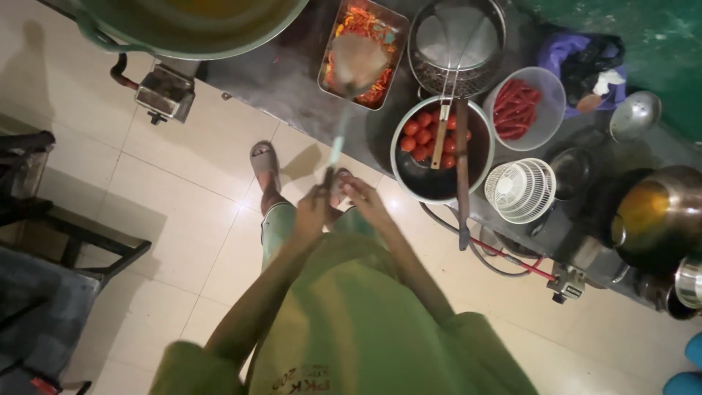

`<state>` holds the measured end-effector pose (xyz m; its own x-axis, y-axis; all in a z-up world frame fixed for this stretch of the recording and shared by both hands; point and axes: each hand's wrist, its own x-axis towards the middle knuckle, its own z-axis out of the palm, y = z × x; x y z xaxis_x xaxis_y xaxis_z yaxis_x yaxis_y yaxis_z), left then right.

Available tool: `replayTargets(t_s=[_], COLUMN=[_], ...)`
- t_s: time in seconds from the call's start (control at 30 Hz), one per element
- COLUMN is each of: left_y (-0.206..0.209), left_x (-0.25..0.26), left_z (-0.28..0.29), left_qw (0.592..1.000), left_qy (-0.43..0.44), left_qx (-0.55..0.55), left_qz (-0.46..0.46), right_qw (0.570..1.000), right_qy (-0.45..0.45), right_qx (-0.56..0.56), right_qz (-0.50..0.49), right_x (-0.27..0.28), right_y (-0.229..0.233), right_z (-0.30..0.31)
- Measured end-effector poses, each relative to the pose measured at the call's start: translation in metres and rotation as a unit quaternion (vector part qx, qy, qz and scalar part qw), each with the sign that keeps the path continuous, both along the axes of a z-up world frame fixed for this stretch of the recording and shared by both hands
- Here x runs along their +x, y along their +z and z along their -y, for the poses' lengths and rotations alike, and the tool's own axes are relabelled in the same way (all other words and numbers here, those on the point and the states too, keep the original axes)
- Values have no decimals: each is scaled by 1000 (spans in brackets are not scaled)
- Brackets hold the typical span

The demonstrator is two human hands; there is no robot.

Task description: The person fries sliced red peppers in a large wok, scoops them into a metal tray, then adds whole tomatoes to the hot oil and stirs them. The person uses a slotted spoon and a spatula to manage the frying process.

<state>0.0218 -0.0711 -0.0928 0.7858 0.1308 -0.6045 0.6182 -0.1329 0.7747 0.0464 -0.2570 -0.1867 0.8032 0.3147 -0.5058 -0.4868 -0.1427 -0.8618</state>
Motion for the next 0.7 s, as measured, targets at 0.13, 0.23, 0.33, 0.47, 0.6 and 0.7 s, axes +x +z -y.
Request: replayTargets(t_s=[0.13, 0.23, 0.33, 0.47, 0.6, 0.7], left_y=[1, -39, -114, -219, -231, -344], left_x=[36, 52, 75, 152, 215, 240], left_z=[44, 61, 67, 47, 22, 41], left_qw=[996, 983, 944, 998, 994, 976], left_qy=[-49, -76, -117, 34, 55, 116], left_qx=[62, 111, 179, 40, 52, 121], left_qz=[42, 124, 253, -25, -77, -136], right_qw=[995, 965, 954, 945, 943, 942], right_qy=[-99, -260, -288, -280, -283, -304], right_qx=[3, -5, -80, -171, -175, -138], right_qz=[-10, -19, 23, 8, -19, -41], right_x=[24, 34, 29, 16, -26, -41], right_y=[58, 59, 37, 77, 26, 20], right_z=[-30, -18, 34, 47, 63, 48])
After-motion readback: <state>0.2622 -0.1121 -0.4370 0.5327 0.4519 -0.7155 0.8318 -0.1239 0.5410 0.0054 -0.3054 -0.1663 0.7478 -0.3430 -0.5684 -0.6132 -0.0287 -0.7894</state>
